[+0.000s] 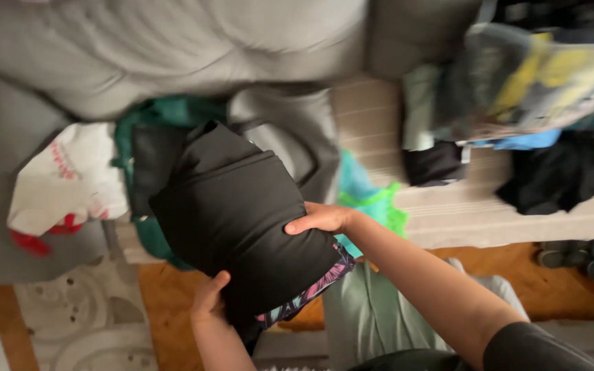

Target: Packing clothes, pouches, and other items into a backpack and a tote bag on a couch.

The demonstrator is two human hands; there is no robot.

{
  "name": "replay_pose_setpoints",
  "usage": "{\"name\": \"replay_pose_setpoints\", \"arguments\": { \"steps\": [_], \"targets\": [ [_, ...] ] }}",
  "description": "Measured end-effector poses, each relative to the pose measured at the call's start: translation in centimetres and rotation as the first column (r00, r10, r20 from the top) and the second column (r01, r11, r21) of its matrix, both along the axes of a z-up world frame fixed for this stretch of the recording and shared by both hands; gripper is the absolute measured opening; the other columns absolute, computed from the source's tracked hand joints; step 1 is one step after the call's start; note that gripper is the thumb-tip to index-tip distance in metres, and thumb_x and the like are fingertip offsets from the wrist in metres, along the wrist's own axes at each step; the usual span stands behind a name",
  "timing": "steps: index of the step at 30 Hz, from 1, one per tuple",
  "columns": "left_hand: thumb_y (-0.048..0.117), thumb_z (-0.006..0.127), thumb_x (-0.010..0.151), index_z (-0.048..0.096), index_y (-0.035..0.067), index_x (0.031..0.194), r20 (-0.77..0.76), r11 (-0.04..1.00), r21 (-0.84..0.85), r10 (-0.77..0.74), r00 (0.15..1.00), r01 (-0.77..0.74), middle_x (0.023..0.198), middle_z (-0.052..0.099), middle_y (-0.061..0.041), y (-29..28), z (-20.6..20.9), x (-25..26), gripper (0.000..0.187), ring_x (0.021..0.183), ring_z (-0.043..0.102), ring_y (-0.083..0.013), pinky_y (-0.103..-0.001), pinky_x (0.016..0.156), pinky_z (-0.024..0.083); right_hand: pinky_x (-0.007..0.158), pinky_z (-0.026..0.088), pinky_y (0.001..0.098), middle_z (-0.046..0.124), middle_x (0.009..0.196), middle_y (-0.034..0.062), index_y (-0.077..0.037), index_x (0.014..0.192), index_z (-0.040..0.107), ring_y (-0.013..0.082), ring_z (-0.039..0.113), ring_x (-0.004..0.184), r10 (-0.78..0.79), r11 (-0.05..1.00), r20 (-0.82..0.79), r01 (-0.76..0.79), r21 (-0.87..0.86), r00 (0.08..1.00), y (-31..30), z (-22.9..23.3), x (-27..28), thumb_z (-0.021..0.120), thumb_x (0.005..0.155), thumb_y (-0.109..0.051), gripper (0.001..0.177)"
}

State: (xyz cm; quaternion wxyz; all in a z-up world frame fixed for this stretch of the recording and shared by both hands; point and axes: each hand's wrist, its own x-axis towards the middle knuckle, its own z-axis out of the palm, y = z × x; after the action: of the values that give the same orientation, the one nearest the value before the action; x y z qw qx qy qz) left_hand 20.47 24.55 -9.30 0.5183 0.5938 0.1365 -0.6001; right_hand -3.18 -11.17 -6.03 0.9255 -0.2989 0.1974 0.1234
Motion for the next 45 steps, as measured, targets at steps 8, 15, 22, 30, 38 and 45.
{"name": "replay_pose_setpoints", "arguments": {
  "steps": [8,15,22,30,38,45],
  "targets": [
    [0.039,0.092,0.056,0.055,0.01,0.14,-0.136,0.999,0.03,-0.02,0.991,0.025,0.127,0.069,-0.003,3.1,-2.3,9.7,0.097,0.113,0.067,-0.0236,-0.039,0.092,0.055,0.118,0.039,0.0397,0.055,0.151,0.0131,0.002,0.154,0.041,0.0253,0.051,0.138,0.126,0.99,-0.066,-0.121,0.074,0.99,4.5,-4.7,10.8,0.086,0.075,-0.033,0.097],
    [0.028,0.083,0.068,0.066,0.005,0.125,-0.332,0.954,0.048,0.294,0.896,-0.296,0.109,0.073,-0.009,4.6,-5.4,8.5,0.064,0.099,0.07,-0.0306,-0.043,0.087,0.057,0.116,0.041,0.0408,0.057,0.149,0.015,0.004,0.151,0.045,0.0268,0.053,0.136,0.277,0.961,-0.114,-0.275,0.032,0.954,4.3,-7.5,15.7,0.087,0.073,-0.03,0.094],
    [0.033,0.081,0.063,0.068,0.007,0.118,-0.192,0.856,0.276,0.495,0.848,-0.437,0.102,0.075,-0.012,10.1,-8.2,2.8,0.063,0.089,0.072,-0.0348,-0.049,0.077,0.061,0.118,0.037,0.0407,0.05,0.156,0.0135,0.0,0.157,0.034,0.0265,0.048,0.141,0.415,0.909,-0.15,-0.403,0.103,0.897,4.8,-8.1,19.4,0.086,0.071,-0.046,0.11],
    [0.014,0.085,0.066,0.061,0.0,0.132,-0.334,0.848,-0.108,0.461,0.823,-0.519,0.117,0.072,-0.017,8.2,-6.4,4.5,0.072,0.105,0.07,-0.0357,-0.047,0.092,0.058,0.122,0.024,0.04,0.034,0.165,0.0097,-0.005,0.164,0.019,0.0224,0.032,0.15,0.406,0.904,-0.175,-0.422,-0.067,0.897,4.5,-7.3,22.1,0.066,0.08,-0.071,0.116],
    [0.013,0.084,0.067,0.055,0.002,0.141,-0.285,0.956,0.016,0.286,0.915,-0.294,0.127,0.068,-0.012,5.5,-5.7,4.8,0.08,0.114,0.067,-0.0318,-0.044,0.098,0.054,0.115,0.042,0.0437,0.06,0.147,0.0114,-0.004,0.153,0.042,0.026,0.057,0.132,0.517,0.854,-0.3,-0.464,0.233,0.802,4.2,-9.2,16.8,0.079,0.077,-0.046,0.094],
    [0.03,0.08,0.086,0.045,0.0,0.151,-0.37,0.994,-0.054,-0.111,0.922,0.098,0.145,0.057,-0.006,-7.3,-2.1,1.0,0.08,0.133,0.053,-0.0214,-0.033,0.112,0.042,0.109,0.048,0.0441,0.066,0.14,0.0163,0.003,0.149,0.051,0.0288,0.064,0.123,0.216,0.96,-0.595,-0.058,0.272,0.774,3.5,-16.1,-3.3,0.074,0.084,-0.044,0.084]
  ]
}}
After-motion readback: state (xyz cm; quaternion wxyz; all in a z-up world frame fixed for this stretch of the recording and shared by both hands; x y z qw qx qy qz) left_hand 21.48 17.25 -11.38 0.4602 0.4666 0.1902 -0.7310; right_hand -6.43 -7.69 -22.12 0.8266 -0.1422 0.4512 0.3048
